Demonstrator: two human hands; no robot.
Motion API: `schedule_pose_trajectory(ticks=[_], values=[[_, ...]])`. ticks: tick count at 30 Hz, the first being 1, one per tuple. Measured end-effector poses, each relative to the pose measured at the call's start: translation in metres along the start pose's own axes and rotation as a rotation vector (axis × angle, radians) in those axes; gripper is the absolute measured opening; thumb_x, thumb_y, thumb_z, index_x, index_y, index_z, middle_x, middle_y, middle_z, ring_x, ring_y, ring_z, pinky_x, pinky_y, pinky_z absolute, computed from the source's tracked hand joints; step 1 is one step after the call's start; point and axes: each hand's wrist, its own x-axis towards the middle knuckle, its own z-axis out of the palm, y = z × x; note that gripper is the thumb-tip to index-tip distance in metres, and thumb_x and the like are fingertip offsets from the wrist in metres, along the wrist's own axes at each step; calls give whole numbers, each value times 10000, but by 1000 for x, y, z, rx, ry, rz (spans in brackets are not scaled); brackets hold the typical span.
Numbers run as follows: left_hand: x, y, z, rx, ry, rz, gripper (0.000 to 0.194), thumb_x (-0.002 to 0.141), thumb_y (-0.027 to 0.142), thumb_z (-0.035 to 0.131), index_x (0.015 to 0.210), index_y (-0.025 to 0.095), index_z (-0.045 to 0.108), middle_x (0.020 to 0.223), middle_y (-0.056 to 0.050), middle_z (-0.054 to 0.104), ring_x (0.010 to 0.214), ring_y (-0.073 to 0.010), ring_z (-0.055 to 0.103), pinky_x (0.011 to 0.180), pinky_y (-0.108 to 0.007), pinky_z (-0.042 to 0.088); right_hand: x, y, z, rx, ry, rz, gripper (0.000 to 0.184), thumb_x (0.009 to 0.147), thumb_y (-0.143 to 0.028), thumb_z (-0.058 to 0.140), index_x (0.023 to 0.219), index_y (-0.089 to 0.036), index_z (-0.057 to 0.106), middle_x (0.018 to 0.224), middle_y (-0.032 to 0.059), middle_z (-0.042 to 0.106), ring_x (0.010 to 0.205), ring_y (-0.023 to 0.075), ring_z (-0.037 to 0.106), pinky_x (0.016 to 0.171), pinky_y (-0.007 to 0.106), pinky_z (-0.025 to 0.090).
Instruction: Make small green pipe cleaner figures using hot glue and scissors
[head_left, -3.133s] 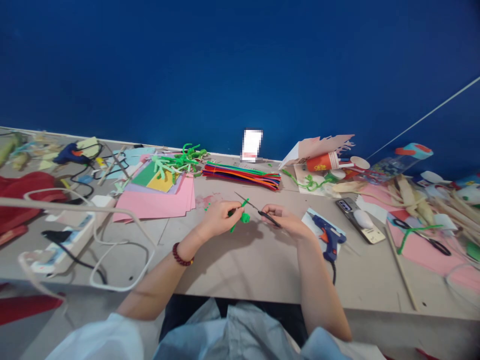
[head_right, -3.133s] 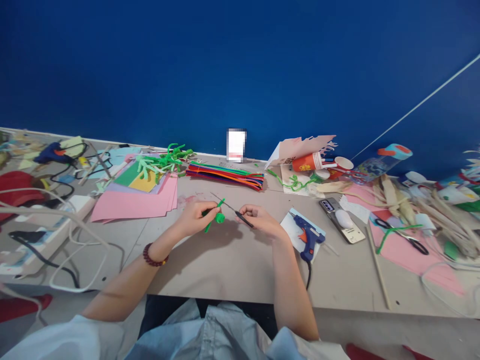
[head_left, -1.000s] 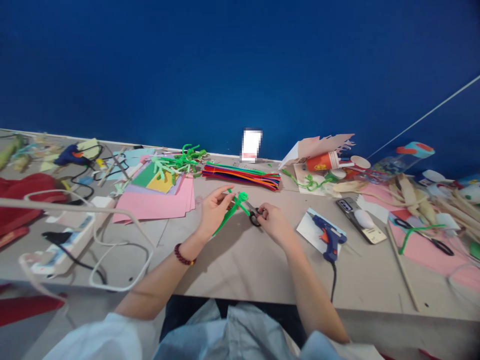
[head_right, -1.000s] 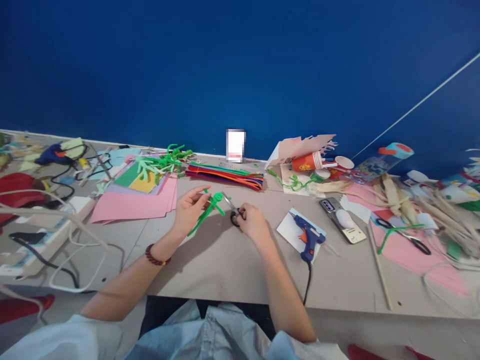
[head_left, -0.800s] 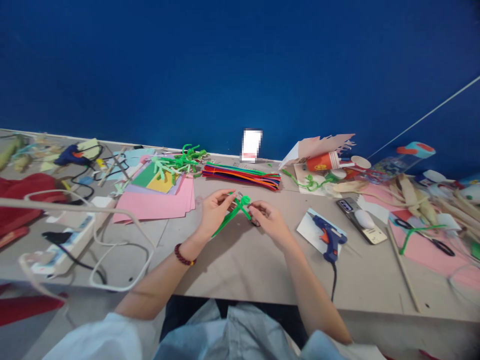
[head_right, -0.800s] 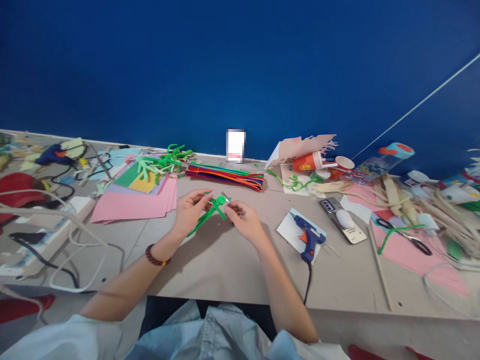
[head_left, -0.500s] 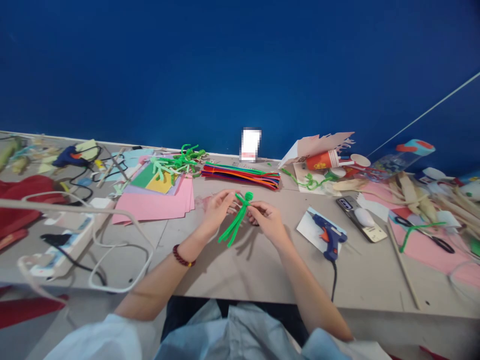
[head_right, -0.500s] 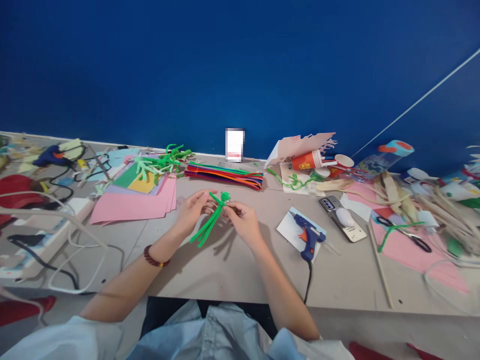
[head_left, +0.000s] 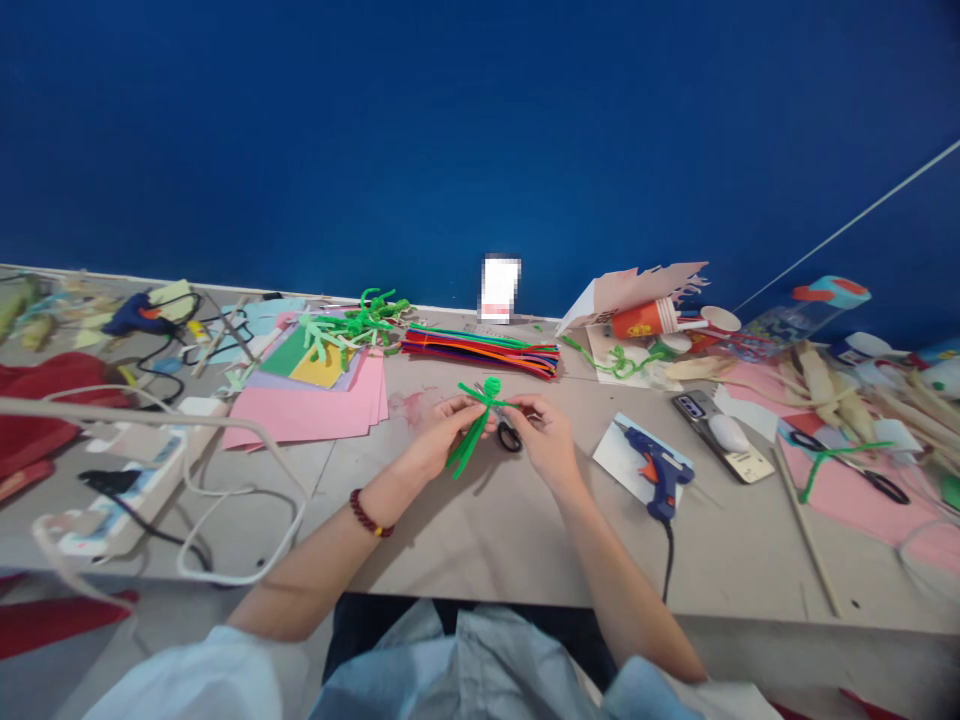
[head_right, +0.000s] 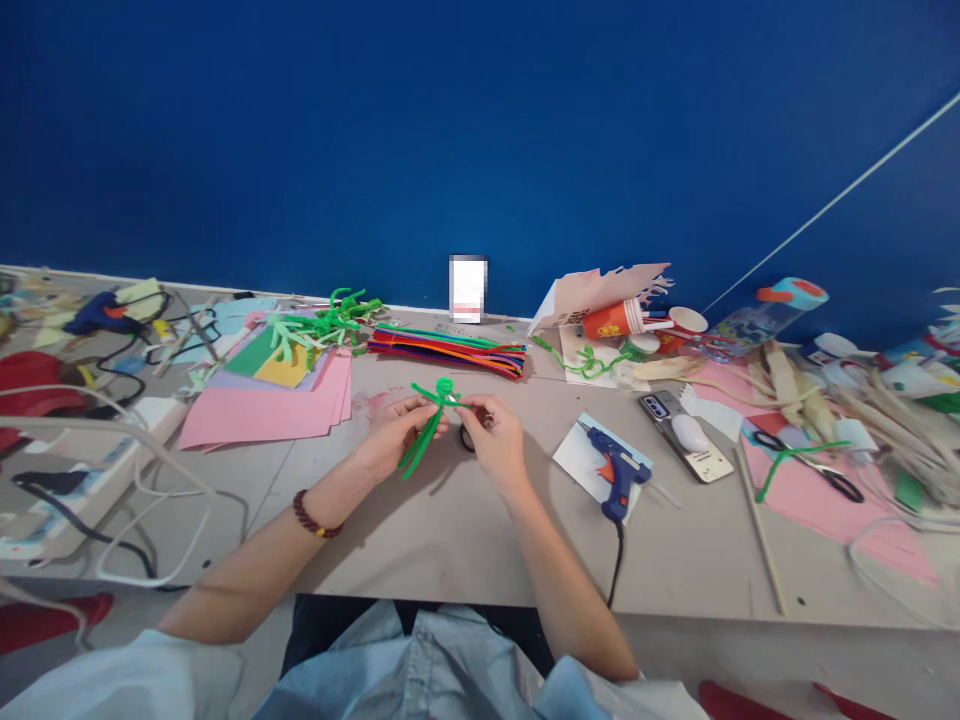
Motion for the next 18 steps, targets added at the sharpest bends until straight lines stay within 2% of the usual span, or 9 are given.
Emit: schedule_pose_trajectory(ticks=[3,7,13,18], values=[[-3,0,2,-17,-39,7,314,570,264,784,803,135,618,703,-28,697,605,-128,653,588,-219,525,1,-1,-2,-37,4,-53,160,756,-338,613,800,-194,666,803,33,625,706,151,579,628,269,452],[-5,1,3,58,21,75,300,569,287,784,784,126,649,736,-30,699,600,-120,646,624,-231,522,0,-5,-3,-77,-24,-114,130,770,-314,596,765,-204,664,786,31,626,729,154,578,614,258,449],[-2,-6,2,103,94,184,264,572,316,773,693,129,631,690,-24,687,627,-127,641,667,-247,508,-3,-7,-2,-107,-37,-52,193,785,-351,574,709,-182,627,700,17,592,603,132,540,557,253,426],[0,-7,0,166,13,122,286,625,388,729,709,137,621,607,4,636,498,-87,570,550,-214,464,-2,-6,-3,-111,-8,-46,202,788,-363,562,716,-181,613,722,17,593,619,127,537,576,248,426]])
